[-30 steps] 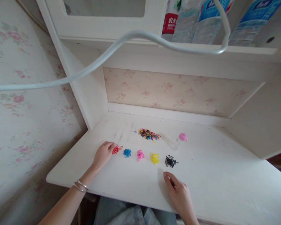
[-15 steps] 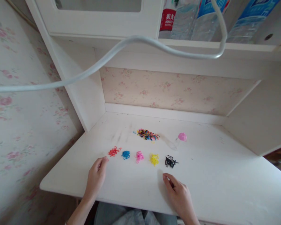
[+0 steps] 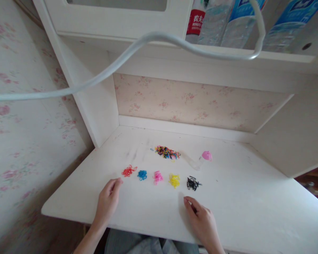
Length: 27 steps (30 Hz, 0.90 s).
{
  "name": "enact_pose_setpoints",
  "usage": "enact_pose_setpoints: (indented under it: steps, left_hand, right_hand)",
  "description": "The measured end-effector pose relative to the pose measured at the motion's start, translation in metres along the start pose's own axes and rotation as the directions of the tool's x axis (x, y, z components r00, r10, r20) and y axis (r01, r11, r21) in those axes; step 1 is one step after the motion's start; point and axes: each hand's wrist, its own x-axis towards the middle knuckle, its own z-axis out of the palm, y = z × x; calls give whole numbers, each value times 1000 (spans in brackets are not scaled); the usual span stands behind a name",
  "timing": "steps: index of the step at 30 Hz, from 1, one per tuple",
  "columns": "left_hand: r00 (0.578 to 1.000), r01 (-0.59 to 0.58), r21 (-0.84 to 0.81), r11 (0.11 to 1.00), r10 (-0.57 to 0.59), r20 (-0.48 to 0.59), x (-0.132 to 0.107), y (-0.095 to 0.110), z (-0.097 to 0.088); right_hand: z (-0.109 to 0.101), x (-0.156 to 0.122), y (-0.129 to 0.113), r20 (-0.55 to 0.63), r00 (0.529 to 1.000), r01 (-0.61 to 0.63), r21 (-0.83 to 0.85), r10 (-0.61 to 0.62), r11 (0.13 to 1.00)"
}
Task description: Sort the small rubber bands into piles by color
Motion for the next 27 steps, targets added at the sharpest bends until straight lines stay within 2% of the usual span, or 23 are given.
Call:
enact_pose_setpoints:
  steps: [14, 18, 22, 24, 27]
  left_hand:
    - [1000, -30, 3, 1000, 29, 5, -2, 4, -2]
    - [999, -49, 7, 999, 49, 0, -1, 2, -1]
    - [999, -46, 12, 999, 46, 2, 0, 1, 1]
    - [999, -54, 6, 999, 54, -2, 0, 2, 1]
    - [998, -65, 0, 998, 65, -12, -1, 2, 1]
  right_hand:
    - [-1, -1, -4, 2, 1000, 0, -11, 0, 1000]
    - [-11, 6, -10, -22, 1000, 13, 43, -12, 999]
    - [-30, 40, -31, -91, 990, 110, 4, -110, 994]
    - [-34, 67, -45, -71, 985, 147, -113, -155, 983]
    - [-30, 109, -60, 1, 993, 111, -319, -117, 941]
